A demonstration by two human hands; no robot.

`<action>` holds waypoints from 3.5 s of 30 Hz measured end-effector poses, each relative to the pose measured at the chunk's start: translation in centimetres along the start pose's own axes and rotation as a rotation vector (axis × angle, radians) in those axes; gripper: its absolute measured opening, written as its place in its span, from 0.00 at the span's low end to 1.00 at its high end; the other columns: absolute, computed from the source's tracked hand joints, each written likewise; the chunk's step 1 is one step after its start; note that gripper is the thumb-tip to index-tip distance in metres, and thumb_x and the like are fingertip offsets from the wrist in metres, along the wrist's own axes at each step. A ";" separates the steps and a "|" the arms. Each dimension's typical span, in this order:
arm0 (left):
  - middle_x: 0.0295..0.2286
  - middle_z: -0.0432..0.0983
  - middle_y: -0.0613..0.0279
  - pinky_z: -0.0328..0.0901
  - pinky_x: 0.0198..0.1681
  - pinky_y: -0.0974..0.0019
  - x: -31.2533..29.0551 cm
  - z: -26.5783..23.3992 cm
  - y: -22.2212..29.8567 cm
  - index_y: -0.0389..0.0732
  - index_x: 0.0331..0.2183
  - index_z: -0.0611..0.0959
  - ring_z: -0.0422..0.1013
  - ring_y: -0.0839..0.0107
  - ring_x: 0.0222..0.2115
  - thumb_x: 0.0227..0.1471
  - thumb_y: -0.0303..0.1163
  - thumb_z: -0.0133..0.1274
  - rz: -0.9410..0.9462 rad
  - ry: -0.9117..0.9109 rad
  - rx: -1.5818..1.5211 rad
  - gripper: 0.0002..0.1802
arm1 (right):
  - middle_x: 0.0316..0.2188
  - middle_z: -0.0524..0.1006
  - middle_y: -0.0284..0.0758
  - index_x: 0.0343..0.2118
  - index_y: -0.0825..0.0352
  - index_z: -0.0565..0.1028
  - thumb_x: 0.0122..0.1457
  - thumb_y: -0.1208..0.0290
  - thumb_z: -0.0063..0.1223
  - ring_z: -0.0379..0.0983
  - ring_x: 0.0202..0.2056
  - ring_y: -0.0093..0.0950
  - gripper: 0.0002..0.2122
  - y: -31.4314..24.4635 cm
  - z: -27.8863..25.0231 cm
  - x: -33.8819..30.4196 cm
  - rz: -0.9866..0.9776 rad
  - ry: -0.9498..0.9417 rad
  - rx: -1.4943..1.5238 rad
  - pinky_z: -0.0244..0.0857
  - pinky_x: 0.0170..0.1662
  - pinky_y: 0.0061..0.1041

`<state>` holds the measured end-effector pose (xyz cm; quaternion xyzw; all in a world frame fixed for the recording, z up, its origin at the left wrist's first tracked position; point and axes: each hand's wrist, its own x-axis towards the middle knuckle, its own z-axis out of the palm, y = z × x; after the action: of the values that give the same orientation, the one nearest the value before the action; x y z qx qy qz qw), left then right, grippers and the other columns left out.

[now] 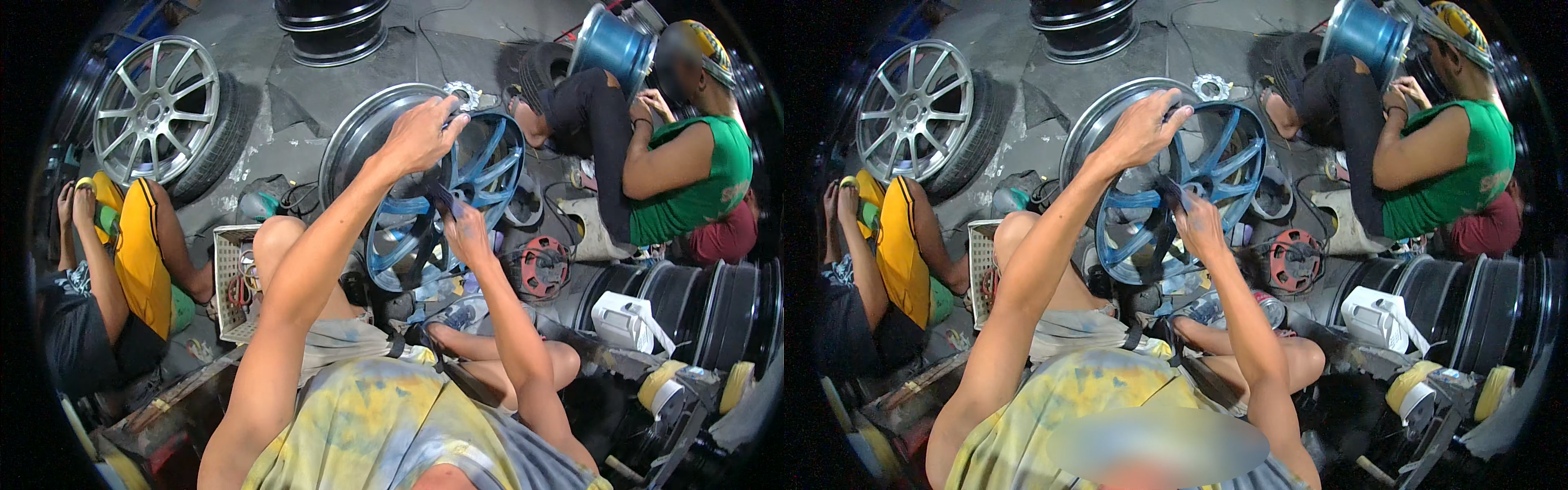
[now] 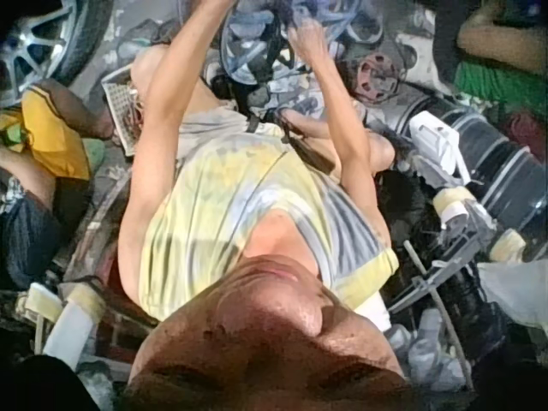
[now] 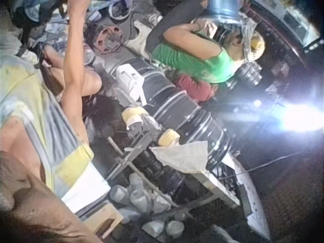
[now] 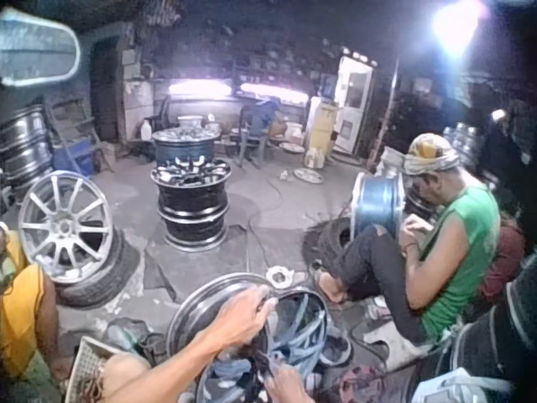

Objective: The person sits on the floor and uses a sanding block to manually sand the surface of a blue car wheel rim. They rotate the wheel to access different spokes and the outer lip, applying consistent pressure to smooth the metal surface.

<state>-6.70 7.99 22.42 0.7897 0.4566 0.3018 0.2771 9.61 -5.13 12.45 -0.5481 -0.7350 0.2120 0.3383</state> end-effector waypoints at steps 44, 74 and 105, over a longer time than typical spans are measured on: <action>0.43 0.78 0.37 0.67 0.49 0.51 1.8 0.0 -3.5 0.31 0.51 0.78 0.75 0.44 0.46 0.67 0.45 0.49 0.101 0.111 -0.002 0.25 | 0.43 0.72 0.29 0.64 0.56 0.72 0.49 0.67 0.57 0.66 0.43 0.33 0.33 8.1 -1.7 0.3 -0.583 0.048 -0.569 0.62 0.47 0.36; 0.47 0.78 0.37 0.67 0.55 0.50 0.3 -0.1 -1.1 0.28 0.55 0.77 0.75 0.43 0.50 0.65 0.51 0.50 -0.016 0.062 -0.007 0.34 | 0.34 0.75 0.52 0.30 0.77 0.77 0.67 0.72 0.50 0.72 0.36 0.52 0.12 -3.2 0.9 -0.3 0.132 0.137 0.033 0.65 0.43 0.45; 0.41 0.78 0.40 0.67 0.50 0.46 -2.2 1.4 2.1 0.33 0.51 0.77 0.74 0.41 0.46 0.65 0.47 0.49 -0.092 0.192 0.013 0.26 | 0.35 0.74 0.52 0.29 0.78 0.77 0.52 0.78 0.58 0.70 0.40 0.52 0.06 -10.0 0.5 -1.1 -0.002 0.243 0.105 0.64 0.48 0.48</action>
<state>-5.41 4.92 22.45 0.7371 0.5190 0.3598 0.2405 2.82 -9.22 18.69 -0.5506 -0.6769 0.1820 0.4533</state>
